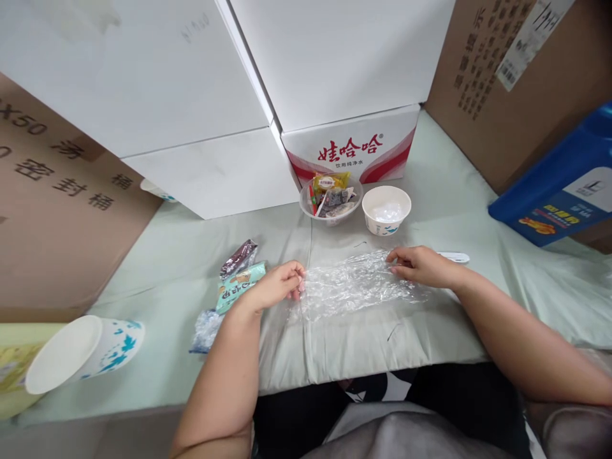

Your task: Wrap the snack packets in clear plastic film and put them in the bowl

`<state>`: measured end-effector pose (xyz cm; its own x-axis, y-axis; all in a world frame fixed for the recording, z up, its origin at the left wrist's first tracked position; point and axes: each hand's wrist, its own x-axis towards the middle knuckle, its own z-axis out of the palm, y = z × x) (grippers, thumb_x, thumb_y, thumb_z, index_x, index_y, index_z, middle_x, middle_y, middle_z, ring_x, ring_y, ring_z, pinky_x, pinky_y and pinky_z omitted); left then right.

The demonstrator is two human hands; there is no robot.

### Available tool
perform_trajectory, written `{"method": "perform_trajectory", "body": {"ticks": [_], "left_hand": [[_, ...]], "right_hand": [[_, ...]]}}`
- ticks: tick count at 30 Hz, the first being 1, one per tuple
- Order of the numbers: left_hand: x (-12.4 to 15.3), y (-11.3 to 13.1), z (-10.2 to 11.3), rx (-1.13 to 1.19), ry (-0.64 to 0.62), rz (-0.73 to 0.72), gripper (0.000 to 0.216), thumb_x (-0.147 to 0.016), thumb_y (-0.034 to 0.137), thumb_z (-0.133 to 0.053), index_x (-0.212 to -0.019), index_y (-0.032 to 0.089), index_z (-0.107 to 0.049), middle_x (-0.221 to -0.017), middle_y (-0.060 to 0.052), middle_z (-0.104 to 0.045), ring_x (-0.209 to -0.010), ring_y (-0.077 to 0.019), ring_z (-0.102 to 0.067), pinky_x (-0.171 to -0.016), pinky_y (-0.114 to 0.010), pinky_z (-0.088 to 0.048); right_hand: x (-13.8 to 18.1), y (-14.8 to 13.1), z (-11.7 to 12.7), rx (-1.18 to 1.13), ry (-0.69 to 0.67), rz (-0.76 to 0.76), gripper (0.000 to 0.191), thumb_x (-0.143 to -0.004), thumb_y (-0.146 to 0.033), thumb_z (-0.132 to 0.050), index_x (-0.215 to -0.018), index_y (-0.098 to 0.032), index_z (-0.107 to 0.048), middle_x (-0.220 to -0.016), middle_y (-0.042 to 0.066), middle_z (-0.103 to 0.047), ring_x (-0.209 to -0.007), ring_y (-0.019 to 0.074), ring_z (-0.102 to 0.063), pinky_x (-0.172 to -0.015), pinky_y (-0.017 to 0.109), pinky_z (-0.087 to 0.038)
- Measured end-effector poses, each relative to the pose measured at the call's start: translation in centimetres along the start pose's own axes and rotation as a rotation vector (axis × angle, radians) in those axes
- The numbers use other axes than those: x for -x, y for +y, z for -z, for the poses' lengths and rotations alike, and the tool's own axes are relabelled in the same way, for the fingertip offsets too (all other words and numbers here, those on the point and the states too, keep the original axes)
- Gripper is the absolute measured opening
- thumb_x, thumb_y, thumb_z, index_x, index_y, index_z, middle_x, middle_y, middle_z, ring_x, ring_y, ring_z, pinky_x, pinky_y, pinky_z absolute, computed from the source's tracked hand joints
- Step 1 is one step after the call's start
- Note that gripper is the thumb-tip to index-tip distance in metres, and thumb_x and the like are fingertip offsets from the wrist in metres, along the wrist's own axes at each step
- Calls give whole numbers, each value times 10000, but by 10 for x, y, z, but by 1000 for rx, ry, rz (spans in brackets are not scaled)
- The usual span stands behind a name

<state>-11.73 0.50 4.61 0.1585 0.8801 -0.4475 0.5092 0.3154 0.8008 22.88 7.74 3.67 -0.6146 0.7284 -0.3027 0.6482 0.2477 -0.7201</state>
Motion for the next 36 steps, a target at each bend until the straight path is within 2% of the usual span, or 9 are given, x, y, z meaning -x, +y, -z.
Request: {"method": "perform_trajectory", "body": {"ticks": [6,12,16,24,26,29,32,34,36], "left_hand": [[-1,1,-10,-135,129,-63,519,-661,419,-718,-1086,201,-517,-789,23,-613,-593,-134,-591,-580,-270,-473],[3,0,-7,-265,165,-3,191,-718,307,-584,-872,206,-533,-680,30,-613,-510,-139,-584,-525,-261,-437],[6,5,-5,-379,144,78,138,-731,267,-576,-835,212,-504,-688,25,-653,-512,-145,-601,-525,-254,-405],[12,12,-7,-765,186,159,186,-759,217,-643,-925,206,-561,-827,-17,-687,-746,-201,-648,-614,-281,-423],[14,13,-11,-872,367,36,223,-762,217,-662,-970,196,-586,-925,-59,-677,-874,-250,-644,-700,-328,-466],[12,14,-28,-909,600,-402,123,-847,196,-583,-963,187,-620,-1004,-90,-652,-1010,-262,-605,-861,-383,-479],[2,10,-56,-848,383,-773,161,-923,262,-530,-1021,190,-635,-1083,-85,-665,-1099,-237,-588,-963,-391,-463],[-6,5,-74,-879,180,-835,407,-893,415,-598,-1236,198,-573,-1331,-111,-576,-1307,-282,-464,-1083,-457,-378],[-12,1,-85,-939,48,-781,707,-828,559,-634,-1418,231,-423,-1530,-120,-374,-1448,-336,-250,-1159,-542,-235]], "right_hand": [[-5,7,-9,-46,158,80,397,-771,-429,-613,-1086,-188,-600,-799,23,-663,-702,175,-615,-670,302,-471],[-11,10,-19,-104,261,152,337,-817,-321,-548,-1118,-175,-595,-890,53,-695,-777,176,-654,-723,299,-514],[-16,9,-26,-75,345,104,329,-859,-282,-502,-1158,-166,-574,-912,70,-708,-788,187,-672,-737,314,-522],[-25,9,-39,262,484,85,278,-899,-276,-520,-1161,-204,-581,-933,68,-729,-837,221,-686,-734,313,-494],[-26,9,-41,319,477,81,283,-907,-279,-520,-1174,-206,-576,-954,70,-733,-837,224,-687,-723,310,-489],[-26,7,-43,363,457,74,290,-912,-281,-520,-1187,-204,-568,-964,67,-735,-840,224,-688,-710,304,-482],[-27,6,-44,383,452,77,295,-913,-286,-520,-1191,-201,-565,-972,65,-735,-846,223,-687,-708,302,-477],[-27,5,-43,401,464,73,288,-918,-290,-507,-1182,-198,-574,-977,69,-736,-842,226,-687,-706,305,-474],[-26,6,-39,427,511,39,288,-928,-305,-483,-1167,-185,-589,-966,85,-735,-830,239,-684,-698,317,-470]]}}
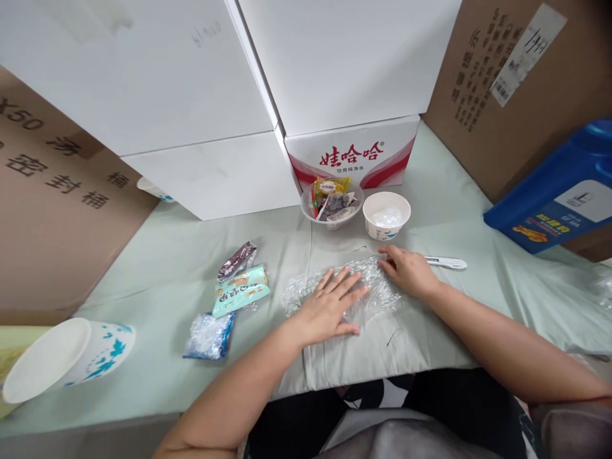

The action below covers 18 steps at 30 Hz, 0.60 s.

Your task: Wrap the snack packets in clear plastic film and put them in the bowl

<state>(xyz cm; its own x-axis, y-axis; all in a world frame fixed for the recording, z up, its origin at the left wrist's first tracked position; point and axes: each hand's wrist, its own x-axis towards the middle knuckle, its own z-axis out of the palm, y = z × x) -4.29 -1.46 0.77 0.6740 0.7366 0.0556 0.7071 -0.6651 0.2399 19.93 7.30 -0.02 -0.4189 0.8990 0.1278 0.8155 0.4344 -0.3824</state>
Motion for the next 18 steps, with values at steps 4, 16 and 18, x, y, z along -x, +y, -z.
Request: {"method": "perform_trajectory", "body": {"ticks": [4,16,18], "left_hand": [[0,0,-5,18,-153,62,830,-817,672,-561,-1497,272,-303,-1611,-100,-184,-1492,-342,-73,-1186,-576,-90],[2,-18,7,1,-213,197,918,-757,710,-597,-1508,293,-273,-1627,-80,-109,-1497,-331,-24,-1185,-556,-22],[6,-25,10,-3,-234,233,949,-744,720,-600,-1516,289,-253,-1628,-83,-99,-1496,-334,-12,-1182,-554,-13]], "right_hand": [[0,10,14,60,193,-138,310,-930,-321,-453,-1152,-170,-608,-937,107,-718,-814,260,-664,-689,343,-467],[12,-6,-7,73,-216,426,827,-828,-643,-572,-1452,-124,-411,-1515,191,-375,-1418,389,-260,-1123,561,-265],[12,3,-9,127,-233,379,952,-797,-734,-527,-1494,-115,-334,-1564,190,-278,-1450,403,-160,-1144,582,-197]]}}
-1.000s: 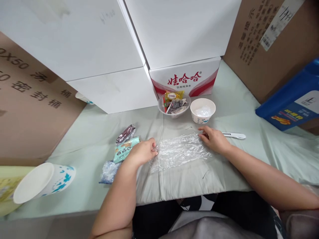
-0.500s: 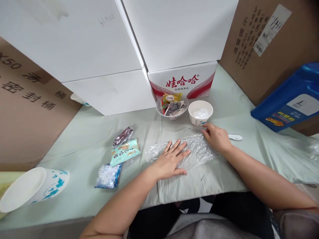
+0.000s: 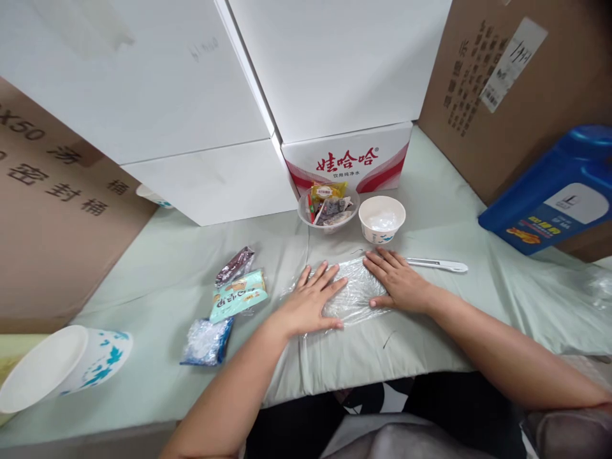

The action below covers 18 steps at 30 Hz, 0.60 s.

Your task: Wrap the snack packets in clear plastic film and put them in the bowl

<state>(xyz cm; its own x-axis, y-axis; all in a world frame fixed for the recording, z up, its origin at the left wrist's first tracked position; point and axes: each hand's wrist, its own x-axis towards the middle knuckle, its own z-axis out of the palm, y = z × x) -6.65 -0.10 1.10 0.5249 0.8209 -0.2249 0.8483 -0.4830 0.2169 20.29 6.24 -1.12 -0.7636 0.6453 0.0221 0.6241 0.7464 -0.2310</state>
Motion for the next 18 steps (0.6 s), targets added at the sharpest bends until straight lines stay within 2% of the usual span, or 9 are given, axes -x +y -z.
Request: {"method": "perform_trajectory", "body": {"ticks": [3,5,7,9,11,13,15,18], "left_hand": [[4,-10,3,8,-2,59,965,-752,726,-583,-1523,262,-236,-1627,-112,-85,-1493,-348,-13,-1178,-555,-23],[7,-13,7,11,45,94,924,-773,705,-577,-1515,256,-258,-1622,-125,-114,-1489,-360,-36,-1168,-569,-38],[10,-11,13,14,145,117,822,-789,646,-606,-1464,244,-360,-1592,-137,-219,-1471,-367,-118,-1160,-568,-81],[13,-5,21,51,225,101,630,-788,578,-651,-1291,215,-542,-1450,-141,-429,-1377,-344,-311,-1128,-508,-216],[17,4,28,134,160,36,451,-750,562,-699,-1012,199,-643,-1158,-99,-591,-1156,-283,-488,-987,-401,-382],[21,15,31,189,-2,-16,430,-666,580,-761,-808,200,-617,-937,-47,-589,-973,-240,-526,-831,-334,-427],[26,24,30,159,-108,7,462,-582,556,-826,-740,197,-581,-894,-33,-560,-934,-241,-517,-788,-329,-418],[31,29,27,90,-136,68,388,-606,424,-852,-732,192,-567,-927,-37,-554,-946,-245,-519,-794,-337,-405]], "right_hand": [[6,12,-3,36,0,-53,1039,-778,-808,-447,-1528,-117,-249,-1578,199,-229,-1462,406,-102,-1146,608,-141],[8,17,0,48,32,-94,1047,-780,-821,-413,-1534,-119,-227,-1569,221,-238,-1455,418,-121,-1129,634,-144],[9,16,9,33,90,-101,1049,-769,-819,-440,-1514,-100,-273,-1541,255,-281,-1431,438,-176,-1107,645,-176],[10,11,23,-51,119,4,992,-743,-790,-532,-1445,-102,-399,-1464,256,-392,-1368,419,-298,-1082,595,-263],[11,2,38,-183,43,181,787,-730,-705,-641,-1282,-150,-566,-1293,195,-538,-1218,344,-455,-1006,490,-381],[12,-6,49,-268,-104,285,512,-731,-576,-720,-1059,-188,-661,-1072,117,-607,-1032,272,-527,-884,398,-442],[13,-9,55,-277,-213,279,307,-736,-440,-753,-894,-192,-667,-918,71,-606,-922,237,-528,-801,352,-437],[14,-4,57,-279,-263,228,76,-772,-242,-698,-788,-191,-644,-801,38,-598,-841,203,-525,-757,318,-416]]}}
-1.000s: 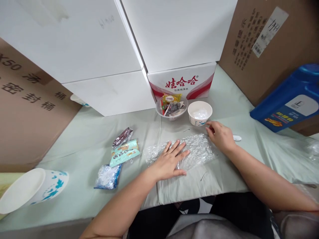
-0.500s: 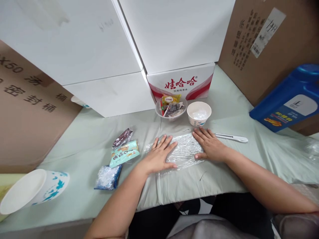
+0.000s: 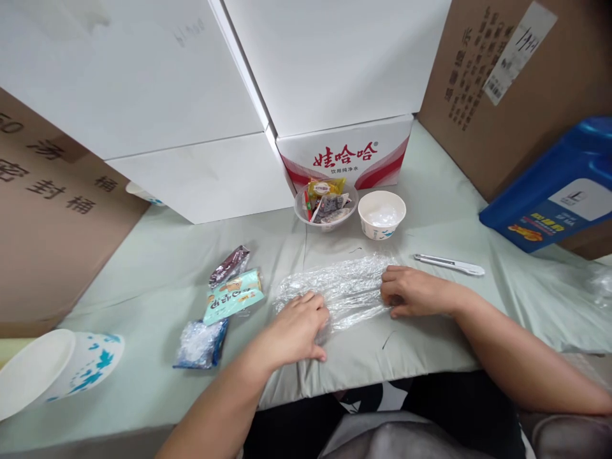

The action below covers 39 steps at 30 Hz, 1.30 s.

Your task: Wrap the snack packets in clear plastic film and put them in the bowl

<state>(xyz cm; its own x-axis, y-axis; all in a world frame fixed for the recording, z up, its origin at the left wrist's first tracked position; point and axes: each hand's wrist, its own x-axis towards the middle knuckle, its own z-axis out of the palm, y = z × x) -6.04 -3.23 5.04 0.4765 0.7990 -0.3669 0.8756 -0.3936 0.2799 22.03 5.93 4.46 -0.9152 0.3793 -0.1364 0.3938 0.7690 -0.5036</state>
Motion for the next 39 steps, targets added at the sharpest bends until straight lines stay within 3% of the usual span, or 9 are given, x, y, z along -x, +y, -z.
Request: {"method": "perform_trajectory", "body": {"ticks": [1,4,7,12,16,23,28,35,39], "left_hand": [[1,-1,0,-2,-14,3,326,-646,362,-832,-736,193,-569,-925,-33,-557,-933,-234,-525,-785,-331,-403],[5,-8,3,19,-40,-9,113,-745,159,-674,-720,197,-570,-884,-16,-567,-874,-198,-538,-765,-316,-393],[8,-14,10,59,9,-34,146,-725,61,-520,-669,193,-545,-825,-18,-561,-838,-185,-533,-760,-312,-390],[13,-23,22,263,30,5,123,-713,109,-459,-744,207,-526,-785,-5,-588,-739,-161,-535,-672,-275,-386],[13,-37,26,337,62,137,63,-749,184,-470,-769,218,-519,-693,15,-577,-642,-155,-521,-606,-263,-363],[3,-51,23,362,170,338,108,-812,249,-473,-890,226,-544,-766,4,-634,-668,-175,-609,-631,-267,-420],[-4,-52,20,274,259,421,83,-864,235,-476,-904,222,-547,-810,-10,-661,-675,-175,-635,-640,-263,-419],[-9,-56,17,10,237,593,126,-886,251,-537,-997,210,-579,-917,-73,-696,-851,-250,-656,-685,-301,-423],[-9,-43,13,-169,463,599,148,-878,192,-537,-1011,183,-601,-1036,-99,-646,-912,-257,-642,-745,-332,-468]], "right_hand": [[1,2,0,-8,0,-9,29,-779,-186,-660,-762,-193,-638,-775,32,-596,-820,193,-527,-750,311,-413],[3,7,2,-7,17,-29,130,-763,-94,-574,-699,-198,-621,-738,26,-594,-794,182,-531,-740,305,-412],[6,4,5,-1,48,-4,165,-746,-78,-533,-659,-203,-596,-729,31,-596,-793,188,-530,-742,315,-413],[15,-1,13,-167,53,34,147,-726,-99,-510,-773,-203,-602,-806,26,-637,-791,176,-559,-727,297,-424],[17,4,15,-237,5,-172,89,-781,-157,-502,-801,-213,-567,-699,-21,-623,-577,121,-498,-551,248,-349],[3,15,2,-272,187,-441,55,-858,-228,-467,-840,-237,-518,-630,-31,-650,-581,153,-581,-589,263,-381],[-5,16,-5,-193,195,-553,83,-872,-214,-458,-858,-245,-534,-591,-29,-645,-593,174,-601,-599,270,-375],[-10,11,-12,100,214,-618,148,-901,-274,-488,-965,-208,-604,-816,55,-701,-712,219,-629,-598,290,-362],[-6,14,-14,225,344,-578,266,-867,-348,-576,-1068,-177,-609,-1028,107,-662,-926,263,-621,-740,331,-443]]}}
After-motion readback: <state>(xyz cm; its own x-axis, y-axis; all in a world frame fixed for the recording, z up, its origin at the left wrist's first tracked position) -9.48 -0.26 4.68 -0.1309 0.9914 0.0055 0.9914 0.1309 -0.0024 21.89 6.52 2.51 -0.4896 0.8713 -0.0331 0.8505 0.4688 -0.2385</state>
